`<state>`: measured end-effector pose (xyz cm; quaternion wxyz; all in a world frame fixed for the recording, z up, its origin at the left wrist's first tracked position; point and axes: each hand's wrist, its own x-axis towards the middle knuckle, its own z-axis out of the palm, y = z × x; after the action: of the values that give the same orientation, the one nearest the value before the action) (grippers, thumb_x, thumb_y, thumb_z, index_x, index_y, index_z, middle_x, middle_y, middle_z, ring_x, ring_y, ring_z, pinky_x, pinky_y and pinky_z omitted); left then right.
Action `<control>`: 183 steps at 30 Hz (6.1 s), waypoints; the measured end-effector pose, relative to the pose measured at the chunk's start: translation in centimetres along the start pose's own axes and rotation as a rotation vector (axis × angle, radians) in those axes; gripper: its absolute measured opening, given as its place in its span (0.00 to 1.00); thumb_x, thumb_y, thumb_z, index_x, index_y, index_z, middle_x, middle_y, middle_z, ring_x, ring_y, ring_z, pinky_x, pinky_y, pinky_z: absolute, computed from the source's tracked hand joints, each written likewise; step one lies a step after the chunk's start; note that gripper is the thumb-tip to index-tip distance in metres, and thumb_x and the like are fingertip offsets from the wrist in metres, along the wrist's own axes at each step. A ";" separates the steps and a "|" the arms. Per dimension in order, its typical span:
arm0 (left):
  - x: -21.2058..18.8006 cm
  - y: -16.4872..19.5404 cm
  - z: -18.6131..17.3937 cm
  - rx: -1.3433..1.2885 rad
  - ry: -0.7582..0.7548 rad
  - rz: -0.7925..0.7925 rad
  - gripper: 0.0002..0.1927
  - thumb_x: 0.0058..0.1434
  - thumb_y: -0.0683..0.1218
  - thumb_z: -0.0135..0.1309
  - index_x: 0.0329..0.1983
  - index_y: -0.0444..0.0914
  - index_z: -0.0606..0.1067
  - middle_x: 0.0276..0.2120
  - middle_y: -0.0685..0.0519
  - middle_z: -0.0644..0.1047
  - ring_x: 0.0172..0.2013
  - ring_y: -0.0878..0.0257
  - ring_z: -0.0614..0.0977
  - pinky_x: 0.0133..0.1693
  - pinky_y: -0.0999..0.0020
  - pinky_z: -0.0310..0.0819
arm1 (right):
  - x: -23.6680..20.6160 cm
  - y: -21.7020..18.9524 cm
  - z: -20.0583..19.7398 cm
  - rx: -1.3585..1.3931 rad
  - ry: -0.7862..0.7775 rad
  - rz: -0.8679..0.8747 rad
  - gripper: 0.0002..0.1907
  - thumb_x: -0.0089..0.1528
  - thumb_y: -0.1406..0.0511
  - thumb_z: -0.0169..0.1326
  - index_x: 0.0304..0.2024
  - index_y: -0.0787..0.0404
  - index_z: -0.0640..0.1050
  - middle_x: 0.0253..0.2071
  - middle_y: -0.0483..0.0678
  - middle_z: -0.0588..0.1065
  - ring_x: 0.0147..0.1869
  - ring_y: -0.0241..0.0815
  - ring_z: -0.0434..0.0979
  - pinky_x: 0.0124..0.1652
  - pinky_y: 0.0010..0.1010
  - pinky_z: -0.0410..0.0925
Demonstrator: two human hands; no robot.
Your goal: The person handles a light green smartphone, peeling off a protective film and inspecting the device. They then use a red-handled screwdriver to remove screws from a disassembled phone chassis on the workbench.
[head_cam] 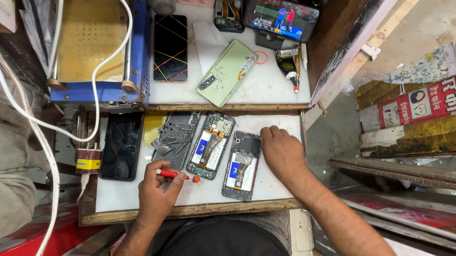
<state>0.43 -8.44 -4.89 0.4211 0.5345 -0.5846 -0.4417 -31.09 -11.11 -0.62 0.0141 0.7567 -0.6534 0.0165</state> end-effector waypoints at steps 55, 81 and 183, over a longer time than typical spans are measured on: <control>-1.3 5.3 8.7 0.662 -0.660 0.265 0.28 0.60 0.52 0.62 0.62 0.43 0.70 0.37 0.47 0.80 0.32 0.47 0.83 0.32 0.53 0.79 | 1.9 -2.3 -0.8 0.503 -0.007 0.027 0.13 0.62 0.63 0.56 0.48 0.60 0.80 0.45 0.52 0.78 0.51 0.55 0.74 0.51 0.44 0.69; -1.5 5.0 8.0 0.413 -0.501 0.475 0.18 0.62 0.46 0.61 0.54 0.40 0.75 0.36 0.50 0.77 0.31 0.52 0.83 0.31 0.58 0.79 | 1.6 -4.3 -4.0 0.602 0.374 0.235 0.13 0.59 0.65 0.60 0.41 0.63 0.71 0.36 0.56 0.72 0.43 0.58 0.73 0.41 0.47 0.67; 3.6 11.7 6.4 -0.235 -0.197 0.429 0.07 0.72 0.44 0.53 0.42 0.35 0.74 0.40 0.49 0.80 0.39 0.63 0.84 0.42 0.68 0.80 | -3.6 -5.2 -6.7 0.698 0.426 0.044 0.21 0.55 0.74 0.60 0.47 0.62 0.68 0.57 0.53 0.77 0.71 0.60 0.67 0.63 0.46 0.65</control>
<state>-8.93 -11.20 4.89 0.5052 0.3003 -0.6676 -0.4571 -26.53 -6.51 5.94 -0.1088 0.6815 -0.6072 0.3938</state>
